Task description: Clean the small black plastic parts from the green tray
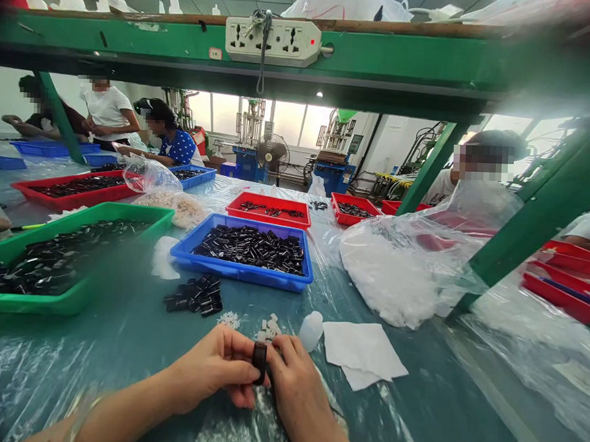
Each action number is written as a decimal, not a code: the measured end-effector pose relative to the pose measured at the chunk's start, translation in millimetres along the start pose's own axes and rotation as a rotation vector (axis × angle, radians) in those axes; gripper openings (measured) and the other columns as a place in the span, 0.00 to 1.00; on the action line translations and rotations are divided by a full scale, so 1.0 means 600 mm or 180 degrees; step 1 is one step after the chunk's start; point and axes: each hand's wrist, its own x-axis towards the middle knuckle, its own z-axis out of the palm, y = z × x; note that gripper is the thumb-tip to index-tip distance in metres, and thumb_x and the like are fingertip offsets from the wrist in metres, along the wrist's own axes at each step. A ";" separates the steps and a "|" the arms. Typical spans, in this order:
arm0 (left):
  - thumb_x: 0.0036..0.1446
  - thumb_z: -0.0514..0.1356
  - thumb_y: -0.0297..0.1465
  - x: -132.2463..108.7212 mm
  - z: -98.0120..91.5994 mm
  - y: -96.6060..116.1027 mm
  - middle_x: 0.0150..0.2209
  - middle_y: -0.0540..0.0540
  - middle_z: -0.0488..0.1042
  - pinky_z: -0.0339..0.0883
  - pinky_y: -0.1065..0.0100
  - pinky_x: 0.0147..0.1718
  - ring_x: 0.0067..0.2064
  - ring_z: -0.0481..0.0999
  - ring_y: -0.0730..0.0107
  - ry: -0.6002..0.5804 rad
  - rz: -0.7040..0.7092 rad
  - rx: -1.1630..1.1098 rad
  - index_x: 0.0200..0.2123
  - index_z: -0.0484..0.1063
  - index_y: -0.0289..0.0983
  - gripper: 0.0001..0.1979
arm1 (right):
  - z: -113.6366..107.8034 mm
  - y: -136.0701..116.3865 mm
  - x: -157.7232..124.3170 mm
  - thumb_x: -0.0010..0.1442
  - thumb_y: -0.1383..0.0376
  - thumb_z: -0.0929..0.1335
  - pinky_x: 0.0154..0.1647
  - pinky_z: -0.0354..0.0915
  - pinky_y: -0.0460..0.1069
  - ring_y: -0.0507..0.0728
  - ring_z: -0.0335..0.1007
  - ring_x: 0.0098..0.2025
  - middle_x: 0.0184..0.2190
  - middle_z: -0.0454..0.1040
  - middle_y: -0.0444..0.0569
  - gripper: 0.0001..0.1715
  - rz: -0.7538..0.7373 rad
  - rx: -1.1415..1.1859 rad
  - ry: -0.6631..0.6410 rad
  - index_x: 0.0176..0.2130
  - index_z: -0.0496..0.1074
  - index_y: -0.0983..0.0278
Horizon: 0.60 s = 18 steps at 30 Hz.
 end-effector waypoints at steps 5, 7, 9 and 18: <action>0.37 0.60 0.29 0.002 0.000 -0.006 0.18 0.47 0.71 0.65 0.77 0.20 0.20 0.72 0.75 -0.0048 -0.0065 0.0024 0.25 0.75 0.28 0.10 | 0.000 -0.001 0.001 0.52 0.80 0.63 0.33 0.70 0.53 0.59 0.66 0.35 0.33 0.67 0.50 0.13 0.0202 -0.0002 -0.0074 0.31 0.65 0.63; 0.37 0.60 0.29 0.003 0.000 -0.007 0.18 0.48 0.71 0.65 0.77 0.20 0.20 0.72 0.75 -0.0067 -0.0050 0.0034 0.24 0.75 0.28 0.09 | 0.001 -0.001 -0.001 0.53 0.80 0.63 0.32 0.70 0.52 0.59 0.66 0.35 0.33 0.67 0.50 0.12 0.0265 -0.0011 -0.0092 0.30 0.65 0.63; 0.37 0.60 0.28 0.003 -0.001 -0.008 0.18 0.48 0.71 0.65 0.77 0.20 0.20 0.72 0.75 -0.0086 -0.0036 0.0037 0.24 0.75 0.29 0.09 | 0.003 0.000 -0.003 0.55 0.78 0.62 0.32 0.70 0.51 0.58 0.67 0.35 0.33 0.67 0.49 0.11 0.0281 0.0025 -0.0078 0.31 0.65 0.63; 0.30 0.62 0.29 0.018 0.000 -0.036 0.17 0.51 0.69 0.66 0.75 0.23 0.20 0.70 0.77 -0.0188 -0.0285 -0.0085 0.19 0.72 0.32 0.08 | 0.011 0.030 -0.014 0.65 0.69 0.57 0.30 0.71 0.43 0.53 0.74 0.33 0.34 0.72 0.50 0.13 -0.0082 0.0344 0.0389 0.38 0.69 0.61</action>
